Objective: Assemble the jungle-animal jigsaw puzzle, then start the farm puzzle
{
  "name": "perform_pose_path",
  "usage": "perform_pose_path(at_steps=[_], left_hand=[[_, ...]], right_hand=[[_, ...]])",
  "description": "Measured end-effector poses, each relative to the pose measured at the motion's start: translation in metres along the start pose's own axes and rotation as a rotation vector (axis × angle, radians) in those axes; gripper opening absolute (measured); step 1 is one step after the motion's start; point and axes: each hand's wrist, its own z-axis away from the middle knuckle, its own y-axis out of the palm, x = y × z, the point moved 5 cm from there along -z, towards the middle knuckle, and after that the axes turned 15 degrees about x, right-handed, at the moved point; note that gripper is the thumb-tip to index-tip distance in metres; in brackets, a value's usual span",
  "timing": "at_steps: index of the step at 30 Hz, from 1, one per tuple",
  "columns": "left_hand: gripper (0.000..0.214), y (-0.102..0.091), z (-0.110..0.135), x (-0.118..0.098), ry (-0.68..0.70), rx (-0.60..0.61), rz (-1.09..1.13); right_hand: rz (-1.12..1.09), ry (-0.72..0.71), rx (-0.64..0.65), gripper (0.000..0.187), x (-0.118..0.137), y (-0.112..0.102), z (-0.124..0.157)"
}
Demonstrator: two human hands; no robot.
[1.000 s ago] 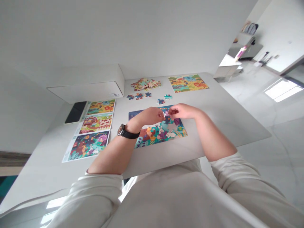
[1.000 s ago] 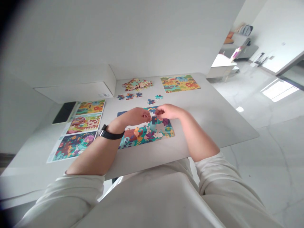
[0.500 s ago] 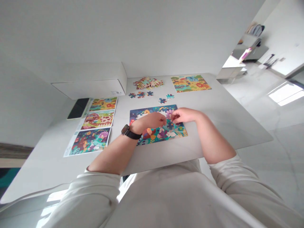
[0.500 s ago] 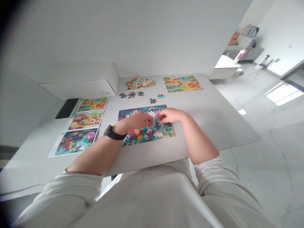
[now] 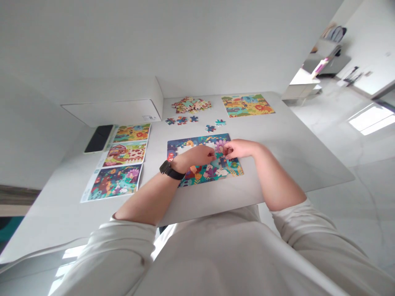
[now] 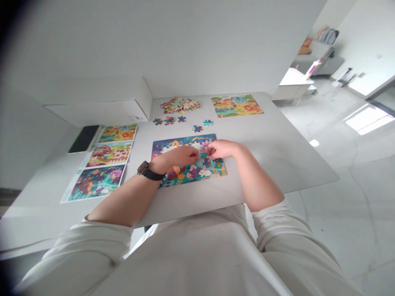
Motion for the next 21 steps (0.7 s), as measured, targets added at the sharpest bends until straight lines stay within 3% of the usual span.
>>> perform_pose_path(at_steps=[4,9,12,21], left_hand=[[0.030,-0.006,0.002,0.001,0.047,-0.023,0.026],[0.034,-0.026,0.008,0.010,0.068,-0.191,0.212],[0.037,-0.030,0.010,0.012,0.097,-0.222,0.313],[0.027,-0.029,0.007,0.013,0.149,-0.210,0.398]], right_hand=[[-0.125,-0.130,-0.052,0.030,-0.001,-0.005,0.004],[-0.295,-0.289,-0.321,0.031,-0.005,-0.023,0.012],[-0.345,-0.351,-0.411,0.032,-0.003,-0.027,0.011],[-0.429,-0.400,-0.427,0.032,0.002,-0.023,0.007]])
